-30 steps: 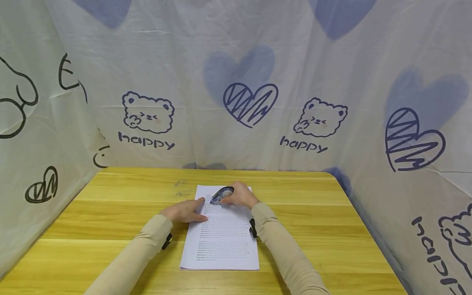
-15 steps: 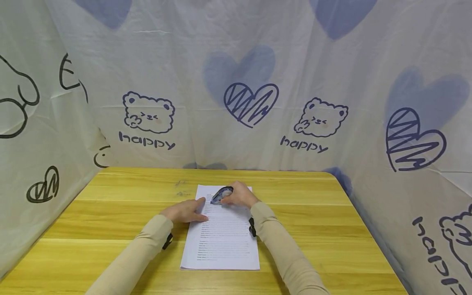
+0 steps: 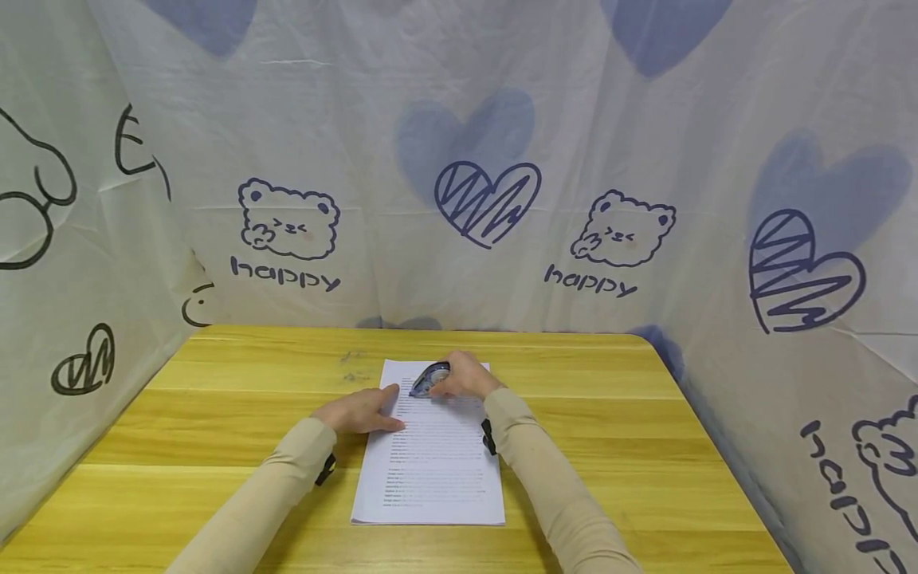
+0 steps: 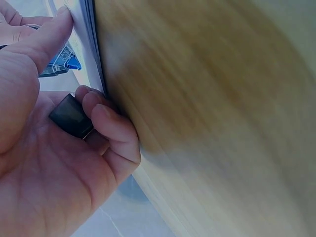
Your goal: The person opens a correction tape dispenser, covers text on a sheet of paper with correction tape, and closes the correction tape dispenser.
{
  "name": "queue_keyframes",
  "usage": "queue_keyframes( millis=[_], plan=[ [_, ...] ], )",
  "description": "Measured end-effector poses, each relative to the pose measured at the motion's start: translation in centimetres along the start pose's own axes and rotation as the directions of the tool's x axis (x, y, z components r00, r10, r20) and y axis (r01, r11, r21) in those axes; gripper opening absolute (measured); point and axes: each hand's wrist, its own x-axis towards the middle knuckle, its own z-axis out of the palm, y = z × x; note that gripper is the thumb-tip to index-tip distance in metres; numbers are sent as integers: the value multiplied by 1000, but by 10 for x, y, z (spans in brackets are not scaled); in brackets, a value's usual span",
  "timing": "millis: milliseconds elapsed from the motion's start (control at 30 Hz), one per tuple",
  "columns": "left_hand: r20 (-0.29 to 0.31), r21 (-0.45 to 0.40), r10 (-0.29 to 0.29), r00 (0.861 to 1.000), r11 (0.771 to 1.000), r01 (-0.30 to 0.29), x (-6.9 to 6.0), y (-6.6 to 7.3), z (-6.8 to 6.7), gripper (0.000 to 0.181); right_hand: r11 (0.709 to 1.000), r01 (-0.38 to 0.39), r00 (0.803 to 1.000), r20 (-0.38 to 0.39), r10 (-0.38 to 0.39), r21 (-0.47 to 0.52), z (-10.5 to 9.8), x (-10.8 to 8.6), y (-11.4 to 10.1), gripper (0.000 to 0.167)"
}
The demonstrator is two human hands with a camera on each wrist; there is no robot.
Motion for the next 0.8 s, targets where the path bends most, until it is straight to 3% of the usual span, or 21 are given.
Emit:
queue_keyframes(
  millis=[300, 800],
  plan=[
    [-3, -8, 5, 1000, 1000, -5, 0, 0, 0, 86, 998, 12, 1000, -15, -13, -61, 0, 2, -2, 37],
    [-6, -21, 12, 1000, 1000, -12, 0, -1, 1, 86, 998, 5, 1000, -7, -6, -60, -1, 0, -3, 35]
  ],
)
